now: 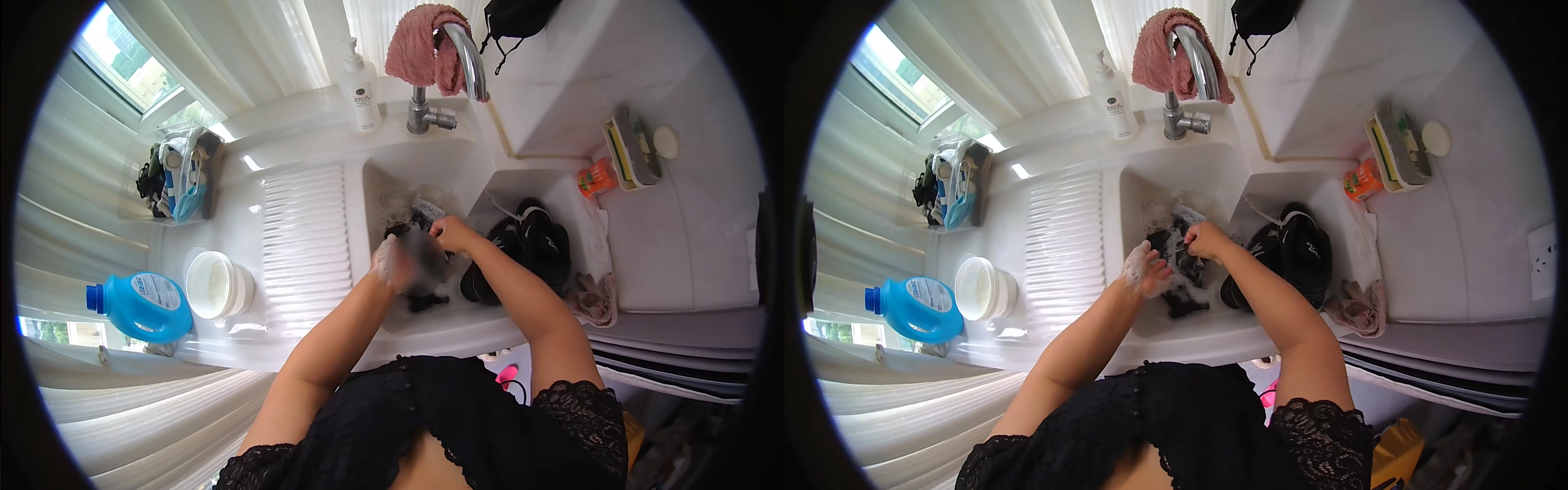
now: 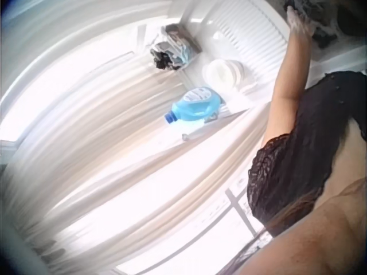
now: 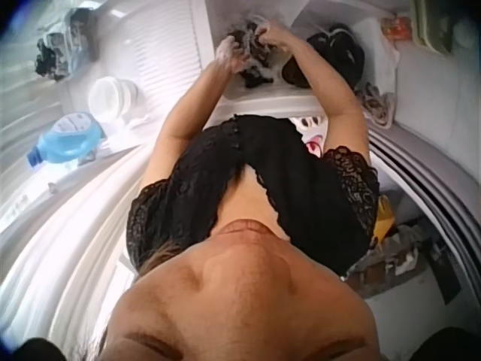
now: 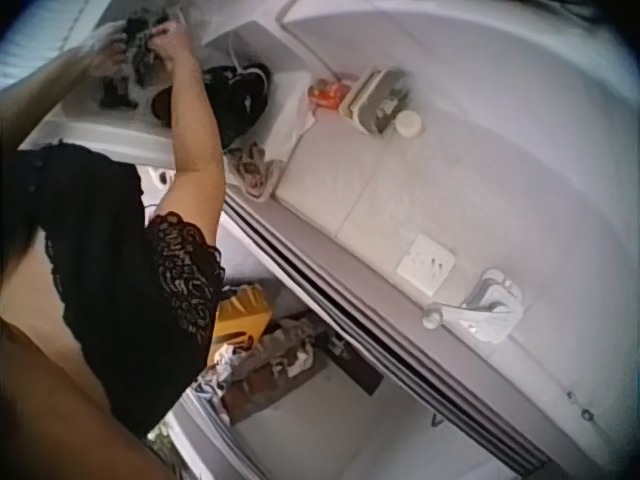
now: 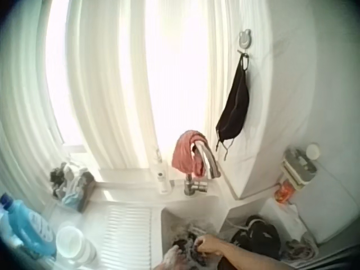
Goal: The person hand-washes a pair of black socks in a sink filled with soapy water. They scrub the socks, rinse them under running water, and wring out the excess water before placing them on the sink's draining board.
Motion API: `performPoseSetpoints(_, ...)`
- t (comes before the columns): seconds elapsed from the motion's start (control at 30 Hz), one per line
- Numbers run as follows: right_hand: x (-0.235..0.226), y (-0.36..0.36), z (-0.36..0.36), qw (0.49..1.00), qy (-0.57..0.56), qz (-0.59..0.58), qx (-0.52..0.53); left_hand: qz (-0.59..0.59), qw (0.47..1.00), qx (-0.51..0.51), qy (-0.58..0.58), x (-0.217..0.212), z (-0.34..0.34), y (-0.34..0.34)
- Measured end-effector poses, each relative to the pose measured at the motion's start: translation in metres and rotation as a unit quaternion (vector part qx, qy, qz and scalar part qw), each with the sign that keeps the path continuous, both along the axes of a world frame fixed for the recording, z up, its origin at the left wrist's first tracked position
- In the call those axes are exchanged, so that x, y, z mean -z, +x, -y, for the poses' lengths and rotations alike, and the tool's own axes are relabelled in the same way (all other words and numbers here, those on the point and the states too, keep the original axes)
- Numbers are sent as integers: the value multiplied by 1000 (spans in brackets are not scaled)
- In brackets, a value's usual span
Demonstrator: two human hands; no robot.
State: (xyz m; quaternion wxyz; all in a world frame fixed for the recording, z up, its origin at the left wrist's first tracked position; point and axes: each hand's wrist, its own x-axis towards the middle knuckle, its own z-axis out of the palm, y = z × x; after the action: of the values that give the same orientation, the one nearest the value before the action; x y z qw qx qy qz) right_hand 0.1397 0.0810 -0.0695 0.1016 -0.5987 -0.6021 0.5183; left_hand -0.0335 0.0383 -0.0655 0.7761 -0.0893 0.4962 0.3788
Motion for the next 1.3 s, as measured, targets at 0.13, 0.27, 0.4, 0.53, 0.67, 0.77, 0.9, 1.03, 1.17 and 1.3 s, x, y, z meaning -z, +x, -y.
performPoseSetpoints(0.13, -85, -8, 13, 981, -19, -192, 6, 73, 995, 34, 65, -18, 1, 5)
performPoseSetpoints(0.27, -142, -19, 37, 962, -2, -272, 3, 139, 977, 66, 145, -46, 1, 6)
performPoseSetpoints(0.4, -139, -37, 53, 973, 66, -219, 14, 211, 952, 68, 210, -47, -4, 12)
performPoseSetpoints(0.53, -94, -70, 84, 918, 386, -56, 76, 287, 914, 37, 284, 10, -21, 14)
performPoseSetpoints(0.67, -95, -86, 88, 917, 337, -52, 208, 322, 883, -38, 339, 84, -40, -9)
performPoseSetpoints(0.77, -65, -58, 55, 909, 319, -20, 266, -185, 950, 19, 251, -92, 0, 38)
performPoseSetpoints(0.9, -94, -47, 24, 933, 222, -57, 279, -245, 915, 83, 308, -108, -33, 22)
performPoseSetpoints(1.03, -97, -48, -6, 890, 166, -221, 362, -267, 872, 54, 406, -87, -80, 5)
performPoseSetpoints(1.17, 4, -35, -67, 938, 111, -138, 299, -355, 866, 81, 343, -67, -99, -3)
performPoseSetpoints(1.3, 41, -60, -87, 968, 85, -109, 207, -250, 934, 74, 246, -53, -88, -15)
